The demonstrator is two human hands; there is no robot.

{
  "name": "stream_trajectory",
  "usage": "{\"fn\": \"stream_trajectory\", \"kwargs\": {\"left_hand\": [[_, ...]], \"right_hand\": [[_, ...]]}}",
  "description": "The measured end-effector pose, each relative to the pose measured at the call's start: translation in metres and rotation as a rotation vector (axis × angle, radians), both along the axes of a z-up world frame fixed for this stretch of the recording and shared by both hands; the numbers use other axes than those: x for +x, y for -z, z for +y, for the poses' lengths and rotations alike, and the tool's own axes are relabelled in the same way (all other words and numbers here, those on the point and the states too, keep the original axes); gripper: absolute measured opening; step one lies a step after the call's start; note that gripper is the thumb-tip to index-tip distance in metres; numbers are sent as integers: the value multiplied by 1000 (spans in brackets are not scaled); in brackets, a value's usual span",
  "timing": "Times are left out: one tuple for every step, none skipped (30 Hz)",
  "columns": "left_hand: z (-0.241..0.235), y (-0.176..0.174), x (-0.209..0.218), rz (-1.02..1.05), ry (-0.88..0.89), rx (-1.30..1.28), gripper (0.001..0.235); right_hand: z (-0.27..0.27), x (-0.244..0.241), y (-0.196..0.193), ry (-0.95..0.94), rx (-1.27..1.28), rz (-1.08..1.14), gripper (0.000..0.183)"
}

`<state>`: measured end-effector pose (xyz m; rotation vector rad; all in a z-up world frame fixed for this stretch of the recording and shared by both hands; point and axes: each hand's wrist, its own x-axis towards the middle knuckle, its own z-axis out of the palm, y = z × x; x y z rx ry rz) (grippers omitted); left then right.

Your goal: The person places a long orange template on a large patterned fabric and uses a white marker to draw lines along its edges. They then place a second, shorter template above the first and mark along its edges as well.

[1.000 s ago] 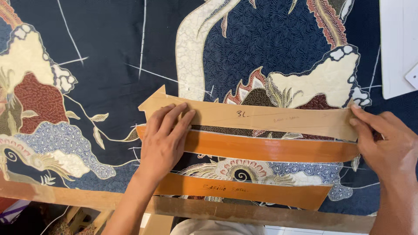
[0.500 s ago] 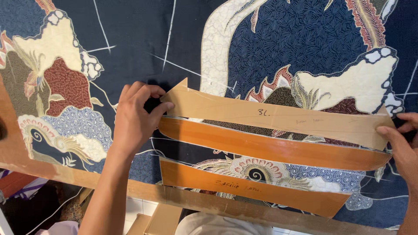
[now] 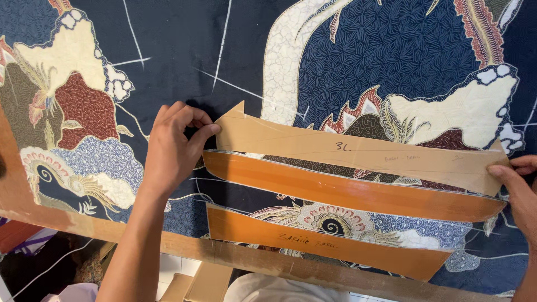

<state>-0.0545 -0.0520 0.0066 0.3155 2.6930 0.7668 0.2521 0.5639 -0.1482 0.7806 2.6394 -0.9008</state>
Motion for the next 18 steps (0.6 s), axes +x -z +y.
{"fn": "stream_trajectory", "kwargs": {"left_hand": [[0, -1, -1, 7, 11, 8, 13], [0, -1, -1, 2, 1, 12, 13], [-1, -2, 0, -3, -9, 17, 13], [-1, -1, 0, -12, -12, 31, 13], [-2, -1, 0, -22, -17, -6, 14], [-4, 1, 1, -35, -14, -33, 14], [-7, 1, 2, -19, 8, -56, 14], [-10, 4, 3, -2, 38, -68, 13], [-15, 7, 5, 1, 43, -96, 14], [-21, 12, 9, 6, 43, -127, 15], [-28, 21, 13, 16, 53, -131, 15], [-38, 30, 17, -3, 36, -124, 16], [-50, 39, 21, -23, 18, -117, 17], [-61, 54, 23, -75, -21, -89, 19], [-73, 70, 26, -101, -27, -78, 20], [-87, 83, 28, -128, -30, -73, 22], [-101, 98, 30, -128, 0, -84, 23], [-116, 114, 31, -131, 16, -89, 24]], "right_hand": [[-14, -11, -12, 15, -9, 33, 26], [-27, -21, -30, 35, -11, 62, 26], [-42, -31, -47, 52, -5, 83, 25], [-55, -42, -64, 41, 27, 94, 24], [-67, -52, -81, 31, 60, 104, 23], [-77, -62, -99, -8, 116, 101, 22], [-87, -75, -109, -24, 125, 112, 21], [-96, -84, -120, -32, 144, 121, 21], [-103, -94, -127, -17, 117, 147, 21], [-109, -104, -133, -29, 114, 161, 21], [-113, -112, -139, -42, 111, 175, 22], [-117, -118, -142, -22, 91, 177, 23], [-119, -122, -145, -2, 72, 180, 25], [-121, -126, -146, -2, 74, 183, 25], [-121, -128, -148, -2, 76, 187, 25], [-122, -128, -149, 2, 71, 190, 24], [-122, -127, -151, 11, 77, 177, 24], [-122, -128, -151, 12, 75, 167, 23]]}}
